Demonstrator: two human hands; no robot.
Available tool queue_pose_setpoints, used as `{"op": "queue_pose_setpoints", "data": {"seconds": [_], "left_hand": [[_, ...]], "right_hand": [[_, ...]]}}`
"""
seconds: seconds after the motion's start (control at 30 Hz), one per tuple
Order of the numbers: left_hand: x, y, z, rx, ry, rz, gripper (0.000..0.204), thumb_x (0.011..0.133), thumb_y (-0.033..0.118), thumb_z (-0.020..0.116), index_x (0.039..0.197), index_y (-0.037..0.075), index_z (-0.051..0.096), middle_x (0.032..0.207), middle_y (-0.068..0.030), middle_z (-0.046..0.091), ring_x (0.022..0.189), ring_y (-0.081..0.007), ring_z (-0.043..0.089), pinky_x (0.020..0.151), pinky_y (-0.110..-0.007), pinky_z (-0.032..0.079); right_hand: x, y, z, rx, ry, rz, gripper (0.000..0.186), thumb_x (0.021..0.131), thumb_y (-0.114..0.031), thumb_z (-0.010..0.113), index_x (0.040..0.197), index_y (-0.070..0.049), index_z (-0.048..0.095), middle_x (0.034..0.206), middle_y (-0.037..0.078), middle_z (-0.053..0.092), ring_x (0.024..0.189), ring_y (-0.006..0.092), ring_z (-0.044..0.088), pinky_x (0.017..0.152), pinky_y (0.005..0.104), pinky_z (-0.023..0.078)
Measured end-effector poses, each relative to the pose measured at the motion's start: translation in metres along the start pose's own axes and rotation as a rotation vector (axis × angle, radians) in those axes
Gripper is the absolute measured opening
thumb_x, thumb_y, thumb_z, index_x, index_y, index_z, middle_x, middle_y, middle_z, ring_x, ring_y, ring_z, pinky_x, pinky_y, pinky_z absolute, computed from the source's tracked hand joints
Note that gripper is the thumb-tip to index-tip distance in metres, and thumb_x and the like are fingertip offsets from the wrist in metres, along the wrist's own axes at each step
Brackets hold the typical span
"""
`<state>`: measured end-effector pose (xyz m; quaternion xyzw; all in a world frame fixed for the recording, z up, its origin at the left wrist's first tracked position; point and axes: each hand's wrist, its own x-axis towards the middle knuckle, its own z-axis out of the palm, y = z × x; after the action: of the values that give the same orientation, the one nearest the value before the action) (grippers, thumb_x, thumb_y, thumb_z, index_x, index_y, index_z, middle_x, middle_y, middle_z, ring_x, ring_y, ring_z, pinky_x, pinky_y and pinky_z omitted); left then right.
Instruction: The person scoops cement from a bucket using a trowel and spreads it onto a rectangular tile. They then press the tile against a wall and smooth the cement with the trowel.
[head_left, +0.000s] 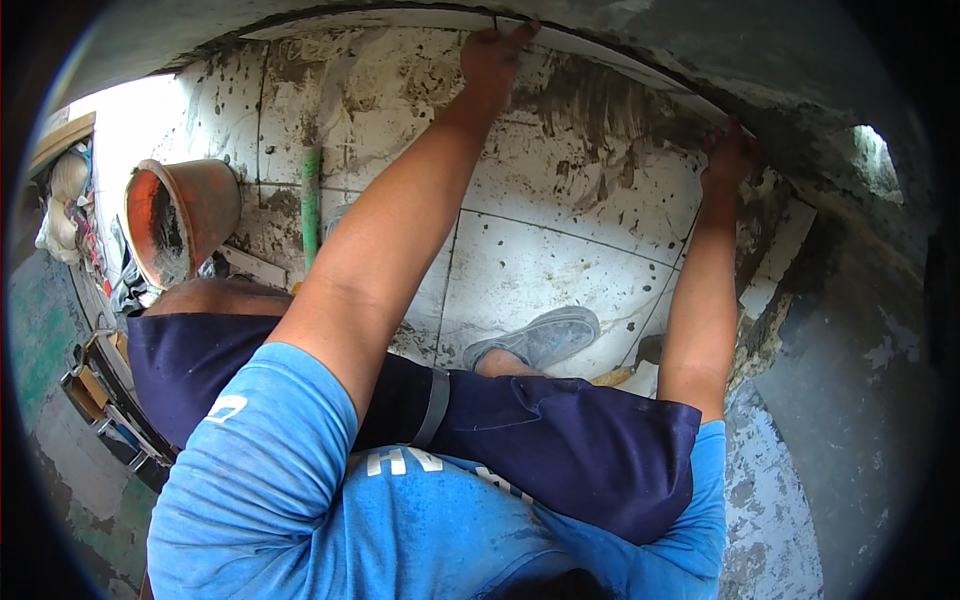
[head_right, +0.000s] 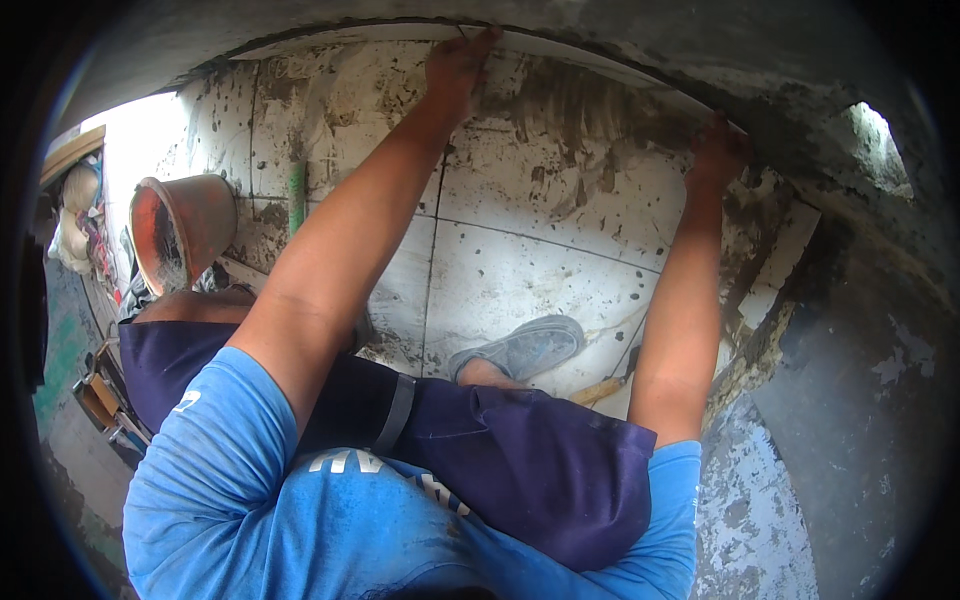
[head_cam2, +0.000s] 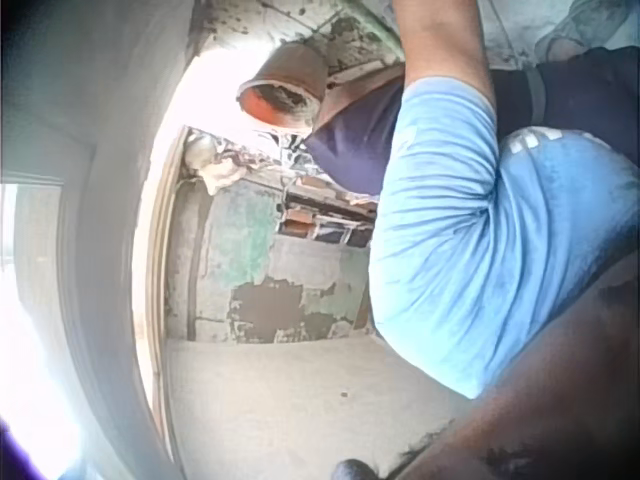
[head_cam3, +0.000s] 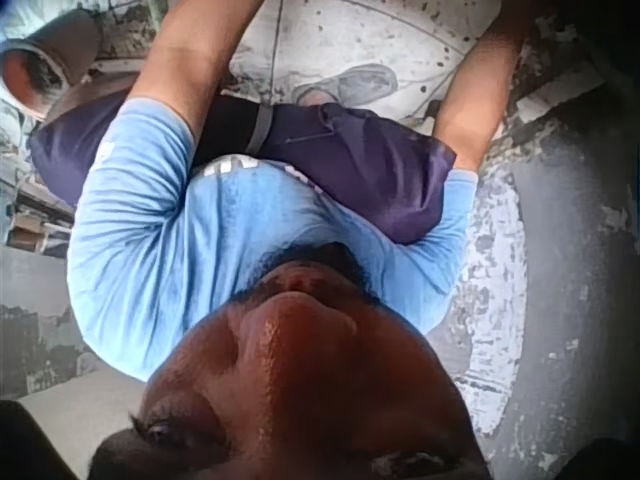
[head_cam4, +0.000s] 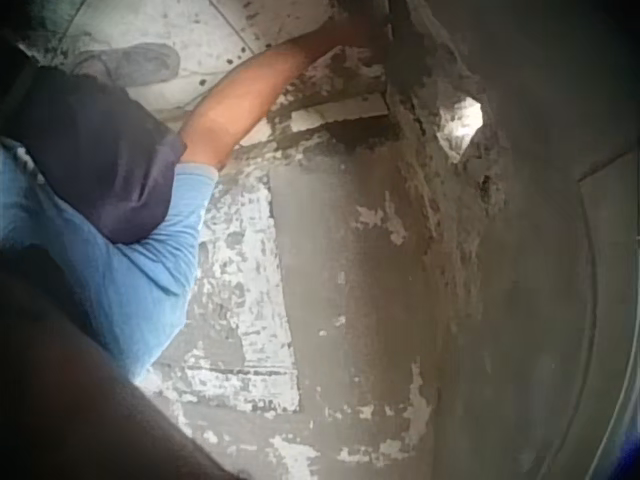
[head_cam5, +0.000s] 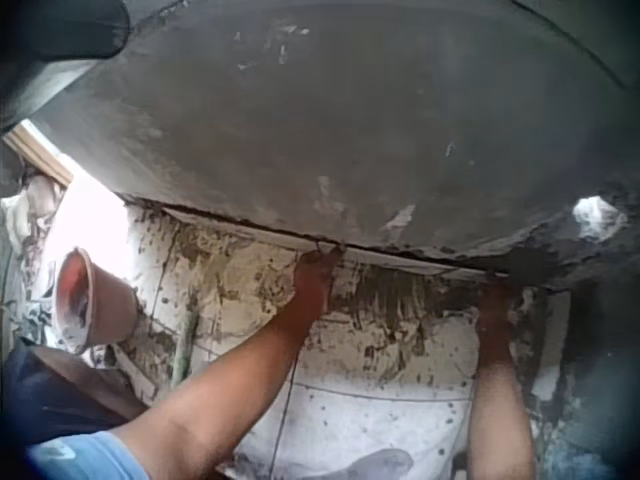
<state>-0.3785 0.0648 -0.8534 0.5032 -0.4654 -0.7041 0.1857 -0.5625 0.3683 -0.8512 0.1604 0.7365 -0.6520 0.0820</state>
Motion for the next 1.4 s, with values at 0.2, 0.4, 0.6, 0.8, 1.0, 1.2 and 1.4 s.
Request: {"op": "queue_pose_setpoints", "data": {"seconds": [0.2,0.4,0.6,0.8,1.0,1.2,1.4], "left_hand": [[-0.009,0.013,-0.002,-0.247,-0.072,-0.117,0.033,0.089,0.025,0.072,0.108,0.003,0.058,0.090,-0.0082,0.062,0.073,-0.0215,0.062,0.065,-0.037,0.058],[-0.016,0.006,-0.012,-0.234,-0.058,-0.258,0.014,0.098,0.009,0.047,0.107,0.005,0.057,0.091,-0.0113,0.063,0.076,-0.0264,0.066,0.065,-0.039,0.059],[-0.048,-0.018,-0.065,-0.002,-0.105,-0.372,0.011,0.097,0.005,0.044,0.104,0.003,0.052,0.088,-0.0148,0.063,0.077,-0.0258,0.067,0.061,-0.038,0.059],[-0.096,-0.018,-0.159,0.335,-0.396,-0.560,0.017,0.093,0.022,0.063,0.097,0.006,0.059,0.089,-0.0088,0.064,0.071,-0.0186,0.065,0.057,-0.030,0.054],[-0.119,0.063,-0.211,0.733,-0.769,-0.648,0.038,0.087,0.046,0.075,0.099,0.012,0.065,0.094,-0.0038,0.066,0.088,-0.0166,0.065,0.076,-0.033,0.053],[-0.104,0.144,-0.276,0.589,-1.054,-0.857,0.028,0.091,0.037,0.074,0.093,0.011,0.062,0.095,-0.0008,0.067,0.093,-0.0143,0.066,0.083,-0.031,0.053],[-0.108,0.088,-0.402,0.524,-0.839,-0.591,0.017,0.097,0.022,0.067,0.098,0.006,0.061,0.093,-0.0034,0.066,0.086,-0.0149,0.069,0.073,-0.027,0.055]], "right_hand": [[-0.006,-0.009,0.003,0.135,0.052,0.170,0.072,0.092,-0.011,0.068,0.145,-0.013,0.019,0.123,0.016,0.056,0.096,0.0273,0.065,0.070,0.0398,0.060],[-0.001,0.004,-0.010,0.263,-0.056,0.278,0.060,0.093,-0.005,0.061,0.144,-0.011,0.029,0.125,0.015,0.057,0.076,0.0252,0.067,0.062,0.0384,0.062],[-0.068,0.037,-0.045,0.346,0.028,0.366,0.052,0.095,-0.002,0.055,0.138,-0.022,0.034,0.129,0.011,0.052,0.103,0.0264,0.061,0.081,0.0473,0.057],[-0.159,0.063,-0.092,0.475,-0.052,0.461,0.065,0.095,-0.003,0.060,0.145,-0.027,0.026,0.133,0.012,0.047,0.109,0.0322,0.057,0.091,0.0550,0.048],[-0.206,0.044,-0.113,0.473,-0.089,0.476,0.064,0.091,-0.004,0.067,0.141,-0.025,0.034,0.138,0.015,0.046,0.115,0.0321,0.055,0.093,0.0492,0.049],[-0.238,0.012,-0.086,0.477,-0.438,0.463,0.046,0.094,-0.002,0.063,0.131,-0.020,0.042,0.120,0.007,0.063,0.107,0.0230,0.063,0.085,0.0382,0.054],[-0.254,0.036,0.002,0.057,-0.628,0.533,0.043,0.093,0.001,0.062,0.127,-0.018,0.043,0.113,0.005,0.060,0.097,0.0186,0.062,0.081,0.0339,0.054]]}}
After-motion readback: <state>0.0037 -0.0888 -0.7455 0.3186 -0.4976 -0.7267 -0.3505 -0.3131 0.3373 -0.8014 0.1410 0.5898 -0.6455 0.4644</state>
